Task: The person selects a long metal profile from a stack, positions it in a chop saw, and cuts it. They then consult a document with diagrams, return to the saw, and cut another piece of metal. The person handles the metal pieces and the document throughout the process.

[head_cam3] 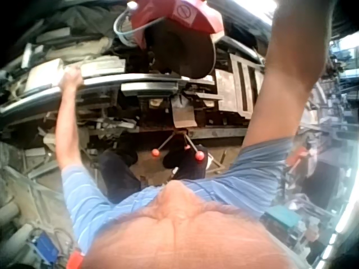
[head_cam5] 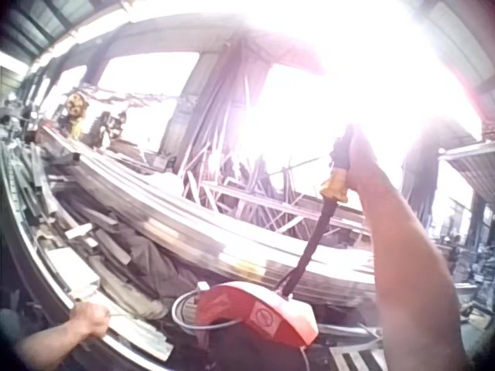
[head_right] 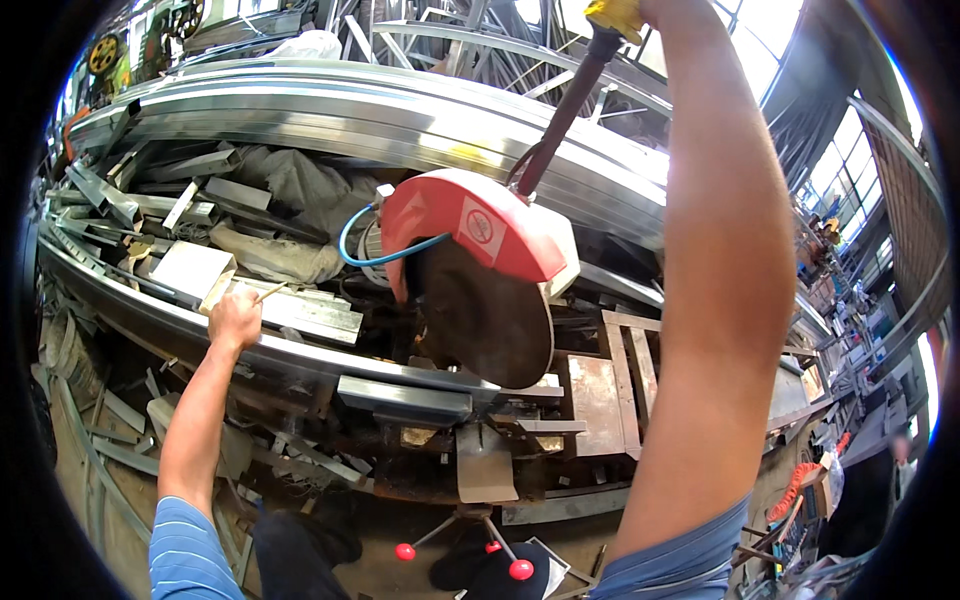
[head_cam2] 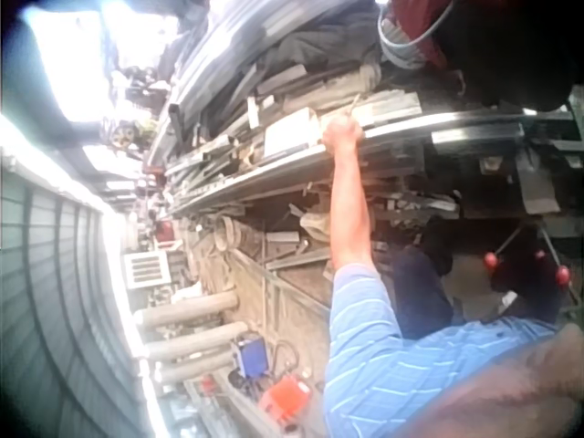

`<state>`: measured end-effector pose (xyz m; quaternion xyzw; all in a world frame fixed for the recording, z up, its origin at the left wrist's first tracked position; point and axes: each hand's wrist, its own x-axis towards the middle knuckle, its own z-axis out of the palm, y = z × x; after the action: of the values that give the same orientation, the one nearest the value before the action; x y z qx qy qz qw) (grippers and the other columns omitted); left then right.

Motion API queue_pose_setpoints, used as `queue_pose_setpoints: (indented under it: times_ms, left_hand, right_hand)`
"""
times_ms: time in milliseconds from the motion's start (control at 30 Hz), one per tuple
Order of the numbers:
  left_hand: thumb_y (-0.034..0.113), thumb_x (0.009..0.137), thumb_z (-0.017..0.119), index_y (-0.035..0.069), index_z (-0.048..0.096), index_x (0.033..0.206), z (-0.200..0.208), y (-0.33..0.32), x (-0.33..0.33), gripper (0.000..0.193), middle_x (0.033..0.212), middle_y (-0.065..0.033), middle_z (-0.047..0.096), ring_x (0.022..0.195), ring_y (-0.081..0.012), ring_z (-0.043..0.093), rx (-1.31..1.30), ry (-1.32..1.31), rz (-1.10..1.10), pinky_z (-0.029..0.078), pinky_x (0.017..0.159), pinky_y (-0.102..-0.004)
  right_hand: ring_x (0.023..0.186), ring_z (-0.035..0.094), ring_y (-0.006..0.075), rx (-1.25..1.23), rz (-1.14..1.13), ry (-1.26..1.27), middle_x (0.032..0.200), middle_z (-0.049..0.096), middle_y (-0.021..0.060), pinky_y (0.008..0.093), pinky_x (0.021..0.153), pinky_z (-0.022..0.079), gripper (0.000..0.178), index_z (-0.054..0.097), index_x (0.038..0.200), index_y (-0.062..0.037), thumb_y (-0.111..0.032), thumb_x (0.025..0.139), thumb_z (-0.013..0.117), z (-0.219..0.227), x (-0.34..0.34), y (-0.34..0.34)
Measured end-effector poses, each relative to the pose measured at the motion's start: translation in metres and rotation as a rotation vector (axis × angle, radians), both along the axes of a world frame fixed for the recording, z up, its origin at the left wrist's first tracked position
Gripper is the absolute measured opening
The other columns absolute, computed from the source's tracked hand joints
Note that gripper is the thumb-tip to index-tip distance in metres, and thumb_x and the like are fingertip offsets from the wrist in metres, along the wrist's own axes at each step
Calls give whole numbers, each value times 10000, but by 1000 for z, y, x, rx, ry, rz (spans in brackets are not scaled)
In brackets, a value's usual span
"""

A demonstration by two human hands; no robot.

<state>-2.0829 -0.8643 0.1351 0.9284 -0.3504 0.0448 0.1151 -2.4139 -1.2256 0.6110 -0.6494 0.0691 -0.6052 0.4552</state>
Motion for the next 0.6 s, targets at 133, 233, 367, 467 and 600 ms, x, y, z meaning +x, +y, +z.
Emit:
queue_pose_setpoints:
  times_ms: [133, 233, 367, 467, 600]
  left_hand:
    - [258, 956, 501, 143, 727, 936, -1, -2, -1, 254, 983, -163, 748, 958, -415, 706, -9, -7, -10, 555, 828, -543]
    - [248, 952, 502, 143, 729, 933, 1, 17, 5, 251, 953, -166, 747, 934, -415, 710, 7, -29, 13, 560, 818, -543]
    - [237, 959, 496, 155, 735, 942, 2, -9, -8, 253, 951, -157, 752, 923, -410, 719, -27, 10, -48, 566, 816, -534]
    - [215, 959, 487, 145, 742, 953, 5, 10, 0, 264, 952, -168, 756, 929, -404, 726, -8, -11, -23, 575, 819, -520]
    - [213, 960, 467, 139, 755, 972, 7, 8, -2, 298, 967, -173, 762, 945, -400, 731, -26, 59, -44, 574, 836, -521]
  right_hand:
    - [536, 497, 197, 0, 30, 27, 641, 497, 12, 386, 487, 423, 421, 551, 790, -174, -524, 1019, 504, 7, -4, -12]
    - [499, 453, 163, -32, 298, 77, 625, 476, -36, 347, 471, 407, 395, 533, 747, -198, -467, 1037, 508, -5, 23, -37]
    - [593, 558, 183, -154, 371, 162, 708, 589, -6, 366, 556, 490, 364, 619, 802, -140, -427, 1019, 558, 46, -19, -102]
    - [843, 690, 245, -193, -94, 209, 982, 698, 115, 416, 774, 589, 422, 548, 1186, -90, -492, 1081, 476, 20, -9, -48]
    - [866, 699, 267, -71, -160, 210, 1001, 701, 117, 408, 817, 584, 459, 520, 1326, -80, -470, 1091, 456, 34, -15, -47]
